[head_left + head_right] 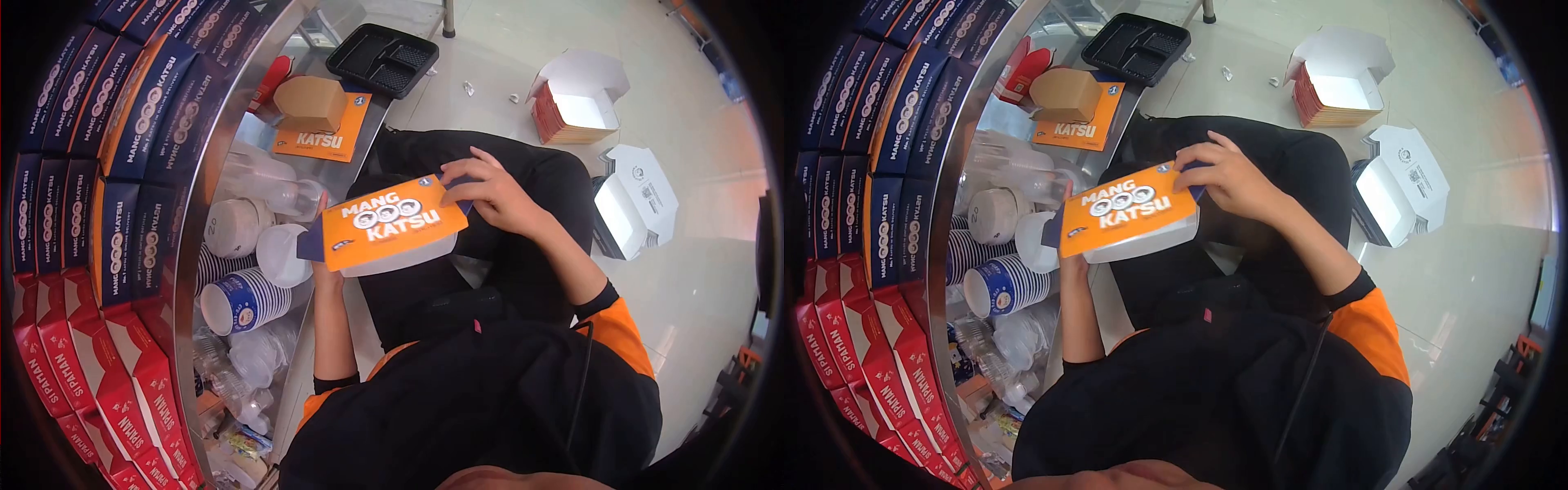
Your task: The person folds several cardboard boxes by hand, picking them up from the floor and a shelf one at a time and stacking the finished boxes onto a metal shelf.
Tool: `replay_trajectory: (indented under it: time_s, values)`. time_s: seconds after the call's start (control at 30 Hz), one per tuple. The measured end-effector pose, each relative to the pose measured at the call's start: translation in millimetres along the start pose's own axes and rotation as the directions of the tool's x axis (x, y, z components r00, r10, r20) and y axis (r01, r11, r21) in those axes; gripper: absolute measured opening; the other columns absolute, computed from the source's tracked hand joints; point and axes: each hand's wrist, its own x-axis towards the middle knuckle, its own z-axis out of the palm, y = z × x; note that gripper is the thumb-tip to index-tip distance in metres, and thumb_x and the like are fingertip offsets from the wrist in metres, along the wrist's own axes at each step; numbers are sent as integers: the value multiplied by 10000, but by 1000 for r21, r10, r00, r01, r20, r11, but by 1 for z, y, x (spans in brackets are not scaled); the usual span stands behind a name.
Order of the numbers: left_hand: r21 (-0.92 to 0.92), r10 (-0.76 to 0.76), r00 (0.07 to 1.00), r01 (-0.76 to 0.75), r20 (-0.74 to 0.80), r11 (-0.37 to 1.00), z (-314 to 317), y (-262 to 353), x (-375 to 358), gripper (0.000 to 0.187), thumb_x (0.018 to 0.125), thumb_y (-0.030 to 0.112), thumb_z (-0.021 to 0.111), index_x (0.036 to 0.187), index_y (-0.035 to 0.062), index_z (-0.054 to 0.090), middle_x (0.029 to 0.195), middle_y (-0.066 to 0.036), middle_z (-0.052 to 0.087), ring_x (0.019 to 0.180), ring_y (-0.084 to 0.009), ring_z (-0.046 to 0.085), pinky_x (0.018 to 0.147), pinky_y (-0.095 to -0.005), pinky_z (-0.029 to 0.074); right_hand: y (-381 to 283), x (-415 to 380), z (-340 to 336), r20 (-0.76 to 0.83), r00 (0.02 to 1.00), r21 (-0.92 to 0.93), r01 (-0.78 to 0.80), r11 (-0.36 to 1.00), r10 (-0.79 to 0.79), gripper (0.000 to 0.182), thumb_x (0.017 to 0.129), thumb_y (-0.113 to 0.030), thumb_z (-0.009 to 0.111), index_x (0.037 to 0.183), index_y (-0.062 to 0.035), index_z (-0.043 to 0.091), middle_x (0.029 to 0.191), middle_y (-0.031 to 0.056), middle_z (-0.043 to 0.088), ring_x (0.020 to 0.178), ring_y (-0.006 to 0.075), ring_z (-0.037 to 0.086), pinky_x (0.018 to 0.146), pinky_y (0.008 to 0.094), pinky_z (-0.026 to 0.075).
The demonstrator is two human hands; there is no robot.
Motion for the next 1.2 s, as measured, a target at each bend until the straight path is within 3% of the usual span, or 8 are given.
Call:
replay_trajectory:
  time_s: [0.3, 0.4, 0.5, 0.6, 0.7, 0.77, 0.83, 1.2]
  values:
    - [-454, -33, 997, 1, -63, 891, -12, -7, -12, 587, 1007, 427, 305, 1468, 65, 305, 1267, -157, 534, 1185, -280, 515, 1042, -447, 386, -23, -35, 67, -67, 975, -34, -213, 977, 210, 165, 781, -174, 652, 908, -71, 633, 1359, 133, 491, 1354, 378, 343, 1066, 598, 256]
    - [-131, 152, 823, -263, -547, 956, -20, 4, -33, 530, 1017, 374, 336, 1430, 43, 350, 1358, -161, 450, 1274, -310, 422, 1094, -423, 299, -34, -35, 97, -231, 929, 97, -274, 957, 290, 236, 766, -249, 716, 877, -60, 627, 1350, 152, 473, 1334, 354, 369, 1033, 557, 298]
    - [729, 713, 631, -326, -307, 602, 14, 25, -78, 538, 967, 335, 476, 1401, 32, 378, 1412, -195, 389, 1300, -356, 379, 1097, -429, 279, -49, -29, 108, -266, 920, -49, -309, 950, 286, 409, 715, -286, 774, 1033, -88, 609, 1354, 150, 462, 1269, 359, 408, 1026, 487, 296]
    - [985, 537, 827, -162, 166, -55, 64, 32, -97, 726, 846, 265, 661, 1428, 8, 312, 1433, -234, 352, 1322, -372, 365, 1071, -466, 307, -56, -22, 105, -274, 900, -35, -363, 931, 340, 717, 718, -292, 769, 1336, -100, 460, 1393, 152, 417, 1246, 334, 412, 1013, 487, 283]
    - [997, 415, 909, -19, 47, -71, 64, 2, -85, 873, 787, 215, 723, 1465, 4, 216, 1467, -264, 291, 1358, -378, 323, 1096, -454, 274, -50, -11, 102, -369, 830, -43, -465, 884, 418, 841, 745, -305, 746, 1441, -78, 331, 1440, 178, 365, 1309, 336, 378, 1028, 526, 282]
    - [951, 373, 926, -169, 63, 258, 49, -7, -76, 897, 810, 219, 705, 1482, 10, 149, 1483, -288, 230, 1377, -408, 268, 1114, -451, 233, -31, -10, 112, -442, 774, -106, -547, 831, 453, 861, 792, -314, 717, 1473, -48, 262, 1439, 214, 376, 1314, 354, 397, 1036, 509, 306]
    - [741, 266, 963, -215, 51, 636, 47, -11, -74, 888, 857, 141, 646, 1500, 10, 48, 1490, -275, 236, 1379, -369, 283, 1115, -412, 241, -17, -14, 124, -234, 731, 346, -553, 758, 641, 812, 848, -331, 668, 1471, -24, 248, 1405, 242, 415, 1280, 365, 448, 1023, 451, 353]
    - [431, 188, 972, -111, -141, 895, 23, 8, -44, 609, 836, 23, 650, 1362, -8, 346, 1324, -166, 477, 1220, -241, 486, 1015, -328, 384, -14, -9, 125, 78, 726, 903, -341, 260, 683, 653, 941, -153, 573, 1495, -103, 232, 1403, 141, 427, 1261, 193, 440, 1044, 311, 351]
